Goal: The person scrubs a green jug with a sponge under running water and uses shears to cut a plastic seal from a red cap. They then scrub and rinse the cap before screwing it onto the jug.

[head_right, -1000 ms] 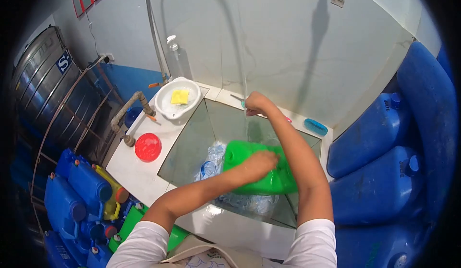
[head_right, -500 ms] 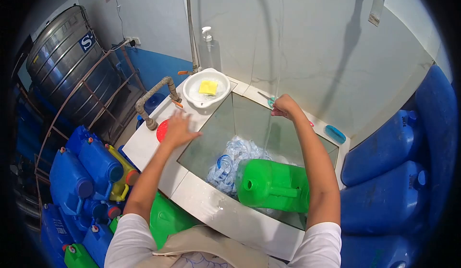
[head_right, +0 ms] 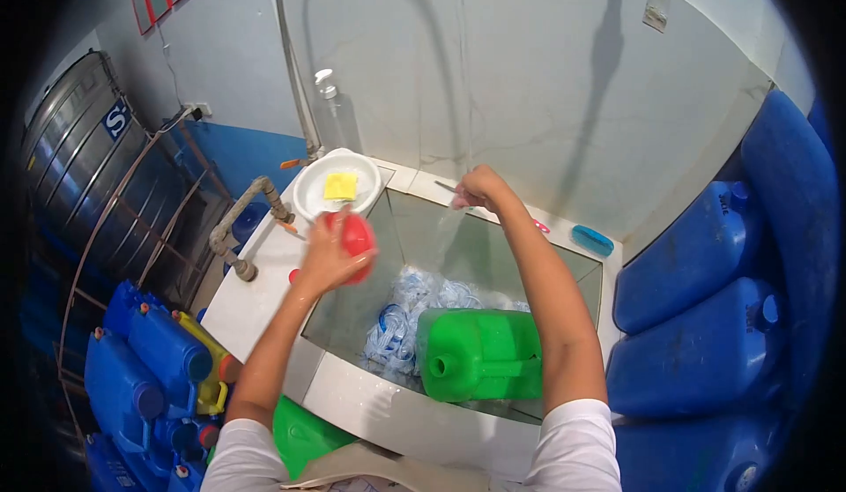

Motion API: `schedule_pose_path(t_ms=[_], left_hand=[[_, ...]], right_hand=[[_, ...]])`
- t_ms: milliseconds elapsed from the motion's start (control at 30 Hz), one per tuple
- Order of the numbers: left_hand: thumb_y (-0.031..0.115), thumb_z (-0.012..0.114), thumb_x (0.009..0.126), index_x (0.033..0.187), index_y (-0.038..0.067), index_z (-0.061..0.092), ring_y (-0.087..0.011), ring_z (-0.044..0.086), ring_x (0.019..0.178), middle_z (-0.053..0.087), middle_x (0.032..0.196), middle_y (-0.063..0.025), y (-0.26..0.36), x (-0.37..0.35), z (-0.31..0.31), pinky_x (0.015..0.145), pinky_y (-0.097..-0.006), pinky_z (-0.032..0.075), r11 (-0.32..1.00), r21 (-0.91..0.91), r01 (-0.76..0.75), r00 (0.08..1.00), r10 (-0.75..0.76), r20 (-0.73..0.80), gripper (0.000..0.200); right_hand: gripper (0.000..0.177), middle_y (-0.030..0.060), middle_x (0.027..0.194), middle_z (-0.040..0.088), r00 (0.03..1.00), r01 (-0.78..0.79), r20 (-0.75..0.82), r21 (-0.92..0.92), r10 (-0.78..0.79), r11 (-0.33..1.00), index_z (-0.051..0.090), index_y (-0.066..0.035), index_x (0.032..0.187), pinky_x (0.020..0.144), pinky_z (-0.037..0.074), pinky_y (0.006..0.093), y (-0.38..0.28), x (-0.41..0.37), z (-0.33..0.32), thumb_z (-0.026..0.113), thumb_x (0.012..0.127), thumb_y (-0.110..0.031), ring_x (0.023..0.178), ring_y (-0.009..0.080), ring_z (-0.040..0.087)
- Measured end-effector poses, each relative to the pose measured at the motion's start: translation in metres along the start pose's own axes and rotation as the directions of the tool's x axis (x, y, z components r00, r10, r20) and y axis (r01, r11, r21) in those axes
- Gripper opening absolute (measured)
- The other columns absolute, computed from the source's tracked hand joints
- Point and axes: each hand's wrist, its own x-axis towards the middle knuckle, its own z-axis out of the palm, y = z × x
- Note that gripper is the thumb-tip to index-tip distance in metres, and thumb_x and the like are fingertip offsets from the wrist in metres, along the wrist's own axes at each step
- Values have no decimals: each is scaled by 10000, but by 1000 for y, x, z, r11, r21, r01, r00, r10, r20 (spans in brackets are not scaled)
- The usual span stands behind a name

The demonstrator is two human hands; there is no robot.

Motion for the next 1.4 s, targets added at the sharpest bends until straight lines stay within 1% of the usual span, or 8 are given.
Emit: schedule_pose_path(t_ms=[100,233,433,533,633,733,1167,1400], left_hand=[[623,597,697,1372,145,275,-435,377,1140,311,1297,-241,42,47,79,903,-594,342,498,-791,356,933,-134,335,888],[787,453,677,1346,130,306,-437,379,1131,287,1299,-258,77,84,151,875,-633,351,-522,-464,715,621,170,765,949],[786,373,706,1290,141,396,-404,369,1160,390,1266,-176,93,84,199,895,-578,372,-766,-188,615,476,170,863,870],[787,339,726,1213,136,484,-299,437,1116,489,1164,-110,40,100,326,832,-489,435,-301,-913,277,911,384,150,826],[769,320,762,1109,149,562,-210,535,980,558,1094,-53,32,111,294,731,-376,470,-726,-301,619,773,630,71,750],[796,322,739,1174,130,520,-228,592,892,603,1019,-64,63,97,220,744,-414,498,-620,-543,566,679,-24,734,820],[228,486,879,995,29,592,-251,640,840,653,876,-93,71,120,165,756,-430,537,-198,-626,754,656,173,735,253],[146,565,824,925,29,593,-278,625,794,640,856,-112,90,88,148,672,-386,494,758,-652,2,912,265,312,157]], right_hand=[[116,173,724,602,1000,-3,7,81,3,997,570,104,823,602,579,309,-4,5,-4,492,792,24,627,235,650],[117,174,711,606,999,30,12,-17,-29,999,571,104,822,581,580,320,-17,-2,-2,498,792,17,613,246,649],[138,186,741,610,999,32,24,-47,-31,998,571,111,813,570,585,329,-16,-1,3,461,800,31,612,272,647],[153,188,743,611,999,5,37,33,-6,999,576,110,801,560,585,329,-21,-8,8,442,808,35,618,283,648],[158,181,730,612,999,-22,40,110,18,994,582,105,787,552,585,325,-24,-8,5,441,809,36,627,286,650],[145,170,715,608,999,-37,41,143,32,989,586,100,777,547,583,324,-23,-11,4,458,800,37,631,278,649],[142,150,689,591,999,-37,-15,95,38,995,600,76,792,532,570,332,-21,-3,3,461,765,61,591,257,632],[129,164,688,600,1000,3,-21,91,-1,996,600,74,768,497,534,330,-23,-9,1,472,756,59,584,263,635]])
